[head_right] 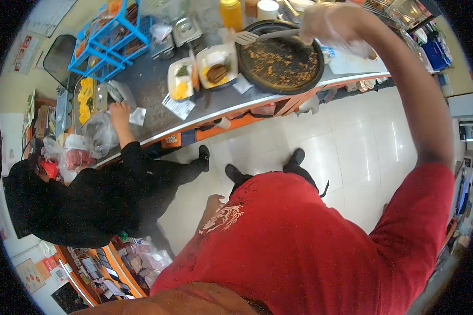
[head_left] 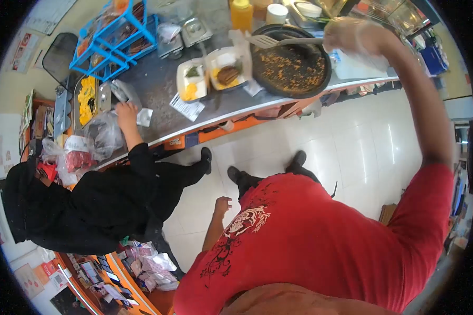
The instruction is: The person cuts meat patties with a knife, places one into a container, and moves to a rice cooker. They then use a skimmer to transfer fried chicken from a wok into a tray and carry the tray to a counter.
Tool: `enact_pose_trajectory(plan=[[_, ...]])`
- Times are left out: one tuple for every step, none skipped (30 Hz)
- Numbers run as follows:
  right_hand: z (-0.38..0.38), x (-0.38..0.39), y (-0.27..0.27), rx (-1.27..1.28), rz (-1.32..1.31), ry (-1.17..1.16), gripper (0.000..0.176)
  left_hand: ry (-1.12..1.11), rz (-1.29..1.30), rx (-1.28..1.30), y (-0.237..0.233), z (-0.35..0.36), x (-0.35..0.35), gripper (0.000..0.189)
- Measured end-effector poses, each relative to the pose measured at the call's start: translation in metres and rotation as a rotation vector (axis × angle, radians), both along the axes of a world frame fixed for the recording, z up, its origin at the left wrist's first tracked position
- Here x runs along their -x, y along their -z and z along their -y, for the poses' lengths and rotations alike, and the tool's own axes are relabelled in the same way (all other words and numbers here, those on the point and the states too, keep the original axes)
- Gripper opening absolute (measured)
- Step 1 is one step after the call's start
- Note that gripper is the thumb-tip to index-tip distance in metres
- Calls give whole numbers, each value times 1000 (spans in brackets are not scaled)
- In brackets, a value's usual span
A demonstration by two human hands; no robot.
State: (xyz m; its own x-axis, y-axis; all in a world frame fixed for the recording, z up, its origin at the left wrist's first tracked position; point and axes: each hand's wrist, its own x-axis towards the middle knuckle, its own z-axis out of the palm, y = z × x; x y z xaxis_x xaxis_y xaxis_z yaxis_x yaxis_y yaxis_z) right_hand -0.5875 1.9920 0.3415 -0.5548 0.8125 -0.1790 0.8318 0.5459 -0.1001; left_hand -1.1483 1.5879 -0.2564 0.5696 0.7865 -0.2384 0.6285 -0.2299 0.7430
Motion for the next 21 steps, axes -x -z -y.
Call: enact_pose_trajectory(plan=[[29,-7,-17,145,-48,413,29,194,7,-301,18,-12,-9,26],[32,-44,-16,174,60,420,32,262,-3,-386,30,-28,-21,25],[49,-66,-23,273,-85,602,32,115,-110,-1,12,-45,-56,25],[63,-94,-26,281,-101,714,30,-79,-251,325,-6,-63,-91,25],[66,-141,-12,259,-173,691,29,-83,-201,316,-17,-84,-124,24],[77,-194,9,242,-240,682,28,-16,-162,233,-19,-104,-153,24],[87,-238,25,165,-232,663,27,49,-125,147,-18,-124,-182,23],[95,-281,41,87,-219,640,26,1,-118,173,-28,-142,-230,24],[99,-322,59,60,-136,709,25,-47,-110,199,-41,-162,-278,25],[102,-359,73,27,-26,749,25,-259,-144,423,-112,-189,-338,26],[103,-392,86,-3,79,779,24,-233,-65,380,-165,-212,-387,26],[101,-424,97,-39,181,798,23,-217,16,330,-209,-233,-433,27],[99,-456,108,-39,231,794,23,-226,59,298,-244,-252,-476,26],[99,-489,121,-36,276,795,24,-230,97,266,-269,-270,-514,26],[97,-516,130,-30,322,796,24,-212,166,217,-282,-287,-547,26],[94,-537,134,-10,325,828,24,-193,236,165,-290,-307,-579,27],[93,-555,136,7,328,860,24,-174,307,112,-297,-329,-611,28],[88,-575,140,24,331,894,24,-149,315,78,-305,-352,-643,30],[84,-605,154,62,351,910,24,-123,325,46,-312,-376,-676,31],[80,-619,154,86,336,929,24,-95,332,22,-312,-396,-706,32],[80,-628,151,116,320,952,23,-59,330,-9,-305,-413,-736,34]])
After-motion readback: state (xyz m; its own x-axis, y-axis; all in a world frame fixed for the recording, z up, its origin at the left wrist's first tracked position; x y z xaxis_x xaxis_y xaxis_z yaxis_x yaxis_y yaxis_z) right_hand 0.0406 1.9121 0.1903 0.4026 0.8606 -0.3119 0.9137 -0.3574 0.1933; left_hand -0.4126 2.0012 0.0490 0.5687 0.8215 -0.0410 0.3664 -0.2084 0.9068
